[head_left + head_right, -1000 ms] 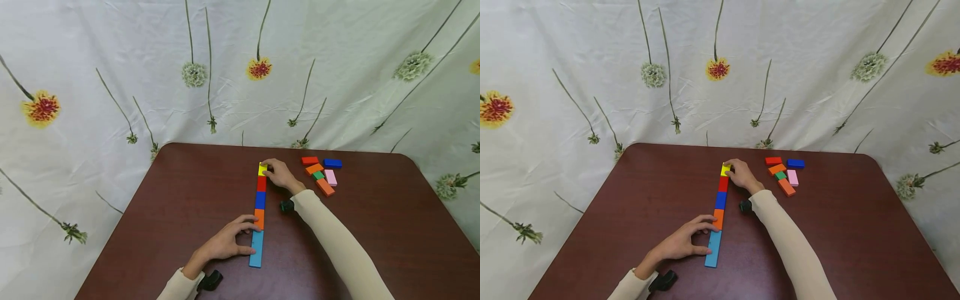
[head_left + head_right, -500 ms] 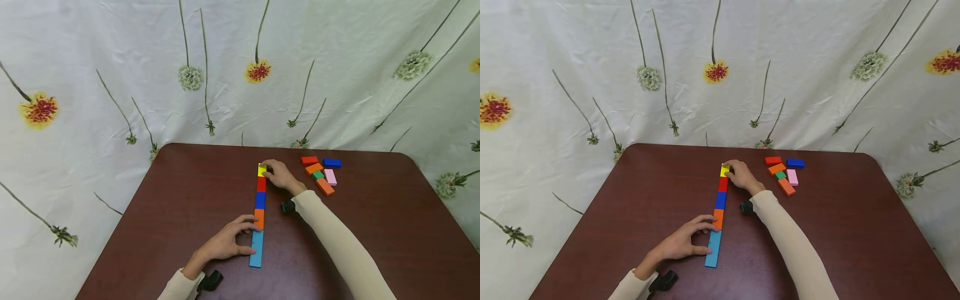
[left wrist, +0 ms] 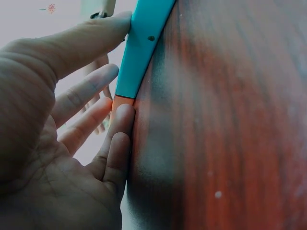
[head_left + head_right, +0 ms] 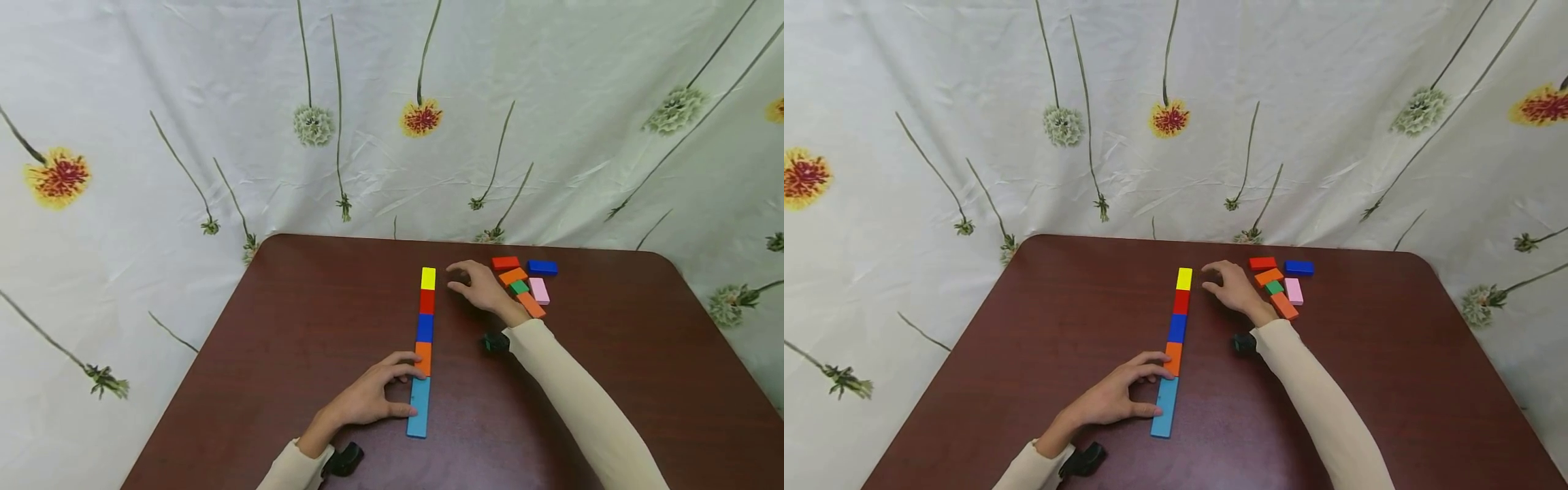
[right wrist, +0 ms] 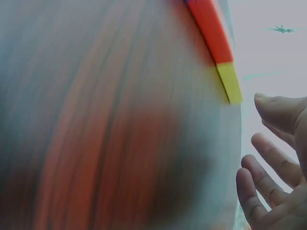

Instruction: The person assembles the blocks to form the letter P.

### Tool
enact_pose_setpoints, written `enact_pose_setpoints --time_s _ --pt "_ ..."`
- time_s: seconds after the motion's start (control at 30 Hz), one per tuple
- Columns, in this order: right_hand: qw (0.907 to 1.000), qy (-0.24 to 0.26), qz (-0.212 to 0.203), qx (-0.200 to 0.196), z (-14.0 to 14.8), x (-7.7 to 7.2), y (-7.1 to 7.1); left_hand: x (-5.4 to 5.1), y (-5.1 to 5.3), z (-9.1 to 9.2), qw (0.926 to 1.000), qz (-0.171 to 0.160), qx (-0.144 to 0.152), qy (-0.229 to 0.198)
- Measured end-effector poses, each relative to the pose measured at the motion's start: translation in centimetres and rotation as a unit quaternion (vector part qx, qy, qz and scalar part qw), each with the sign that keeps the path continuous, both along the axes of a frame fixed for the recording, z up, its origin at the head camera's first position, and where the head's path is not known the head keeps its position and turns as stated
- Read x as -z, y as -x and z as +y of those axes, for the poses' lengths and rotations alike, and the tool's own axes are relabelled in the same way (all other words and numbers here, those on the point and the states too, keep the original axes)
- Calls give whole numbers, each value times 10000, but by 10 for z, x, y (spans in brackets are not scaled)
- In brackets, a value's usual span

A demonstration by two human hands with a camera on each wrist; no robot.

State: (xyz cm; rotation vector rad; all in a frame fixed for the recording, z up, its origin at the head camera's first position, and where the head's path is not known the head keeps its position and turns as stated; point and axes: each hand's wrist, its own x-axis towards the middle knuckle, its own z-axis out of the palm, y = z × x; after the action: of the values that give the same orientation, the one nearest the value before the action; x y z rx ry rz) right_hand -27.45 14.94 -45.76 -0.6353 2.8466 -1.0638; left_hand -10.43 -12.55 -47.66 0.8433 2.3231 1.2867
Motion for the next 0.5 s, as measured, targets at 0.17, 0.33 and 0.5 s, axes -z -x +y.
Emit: enact_pose_setpoints --time_s 0.17,0.33,0.5 --pt "9994 170 207 199 33 2 -7 -2 -1 0 9999 -21 -46 111" --pt "9980 68 441 445 71 4 -20 0 -3 1 9999 -6 -48 109" --pt "9966 -46 519 631 101 8 -36 3 -4 2 10000 37 -61 39"
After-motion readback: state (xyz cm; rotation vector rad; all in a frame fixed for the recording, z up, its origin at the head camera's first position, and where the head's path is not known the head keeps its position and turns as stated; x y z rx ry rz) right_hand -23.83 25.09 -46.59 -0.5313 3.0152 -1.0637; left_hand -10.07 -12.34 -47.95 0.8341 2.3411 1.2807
